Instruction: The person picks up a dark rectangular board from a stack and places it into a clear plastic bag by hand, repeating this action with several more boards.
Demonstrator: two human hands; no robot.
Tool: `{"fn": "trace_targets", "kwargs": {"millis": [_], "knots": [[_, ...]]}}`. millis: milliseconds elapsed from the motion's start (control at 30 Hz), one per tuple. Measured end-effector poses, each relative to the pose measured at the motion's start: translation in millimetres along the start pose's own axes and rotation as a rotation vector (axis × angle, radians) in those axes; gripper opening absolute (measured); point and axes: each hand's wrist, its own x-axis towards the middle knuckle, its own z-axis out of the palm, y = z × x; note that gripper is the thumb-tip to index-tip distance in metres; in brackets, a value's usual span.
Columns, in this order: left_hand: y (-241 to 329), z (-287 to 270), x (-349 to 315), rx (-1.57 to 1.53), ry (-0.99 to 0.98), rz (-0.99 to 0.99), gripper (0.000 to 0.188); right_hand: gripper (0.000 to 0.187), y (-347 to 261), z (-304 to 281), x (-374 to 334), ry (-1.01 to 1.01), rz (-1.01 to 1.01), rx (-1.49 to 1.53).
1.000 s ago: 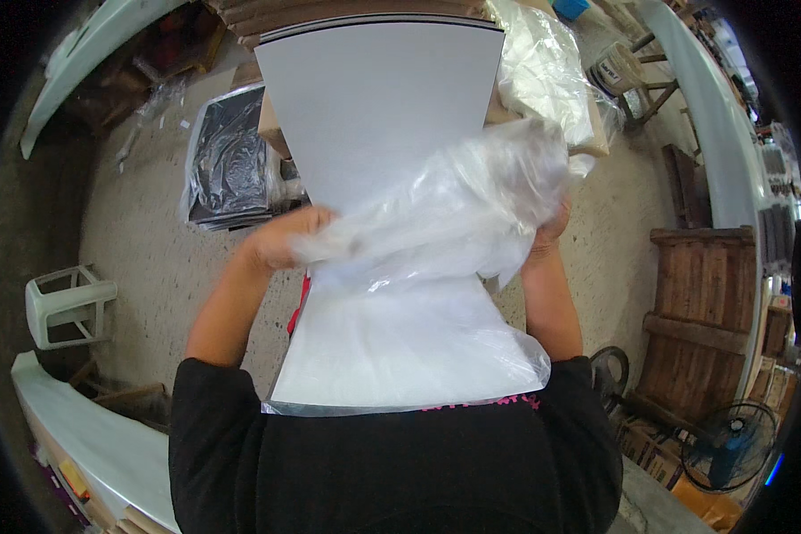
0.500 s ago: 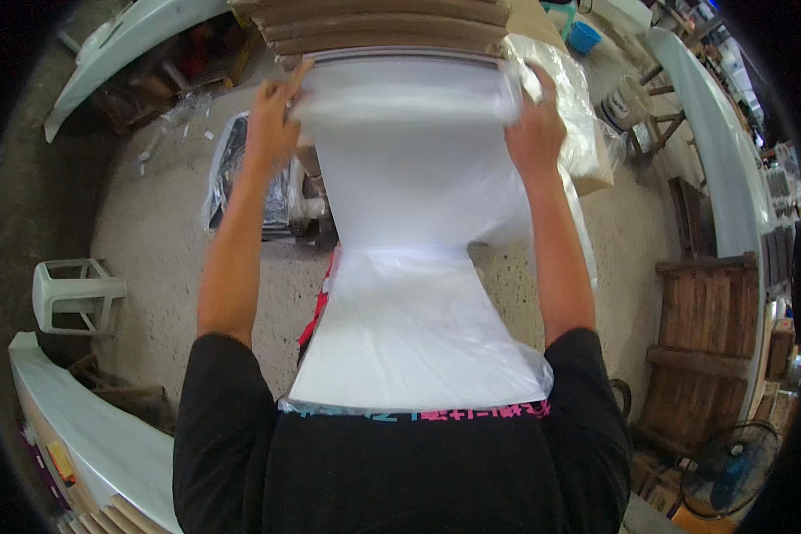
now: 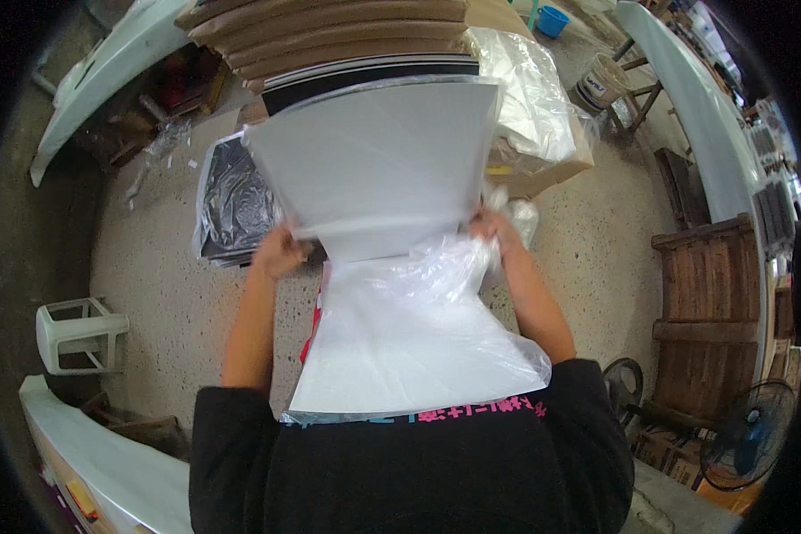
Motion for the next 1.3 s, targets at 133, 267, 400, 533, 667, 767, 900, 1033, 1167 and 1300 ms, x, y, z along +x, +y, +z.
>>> {"fn": "trace_targets", "kwargs": {"millis": [133, 267, 400, 533, 667, 767, 900, 1033, 1167, 1300], "knots": [[-68, 0, -38, 0.052, 0.189, -0.182, 0.008, 0.046, 37, 23, -80, -0.082, -0.022, -0.275], [-82, -61, -19, 0.446, 0.362, -0.203, 0.014, 0.035, -2, 36, -81, -0.144, 0.001, -0.672], [-42, -36, -1, 1.327, 0.389, 0.015, 0.019, 0.031, -71, 36, -91, 0.134, -0.455, -0.556], [38, 149, -31, 1.375, 0.111, 0.003, 0.021, 0.035, -168, 137, -181, -0.276, -0.586, 0.522], [4, 282, -32, 1.131, 0.005, 0.873, 0.022, 0.035, -170, 179, -187, -0.303, -0.63, 0.264], [10, 275, -26, 1.218, 0.034, 0.713, 0.022, 0.029, -182, 186, -188, -0.506, -0.571, 0.286], [17, 263, -12, 1.011, 0.0, 0.638, 0.019, 0.021, -177, 199, -178, -0.188, -0.553, 0.162], [-1, 267, -8, 1.136, 0.049, 0.782, 0.025, 0.031, -173, 202, -165, -0.275, -0.577, 0.385], [10, 261, -6, 1.022, 0.287, 0.737, 0.021, 0.041, -185, 190, -159, -0.256, -0.701, 0.214], [5, 249, -5, 0.995, 0.061, 0.842, 0.017, 0.045, -199, 182, -153, -0.222, -0.67, -0.04]]}}
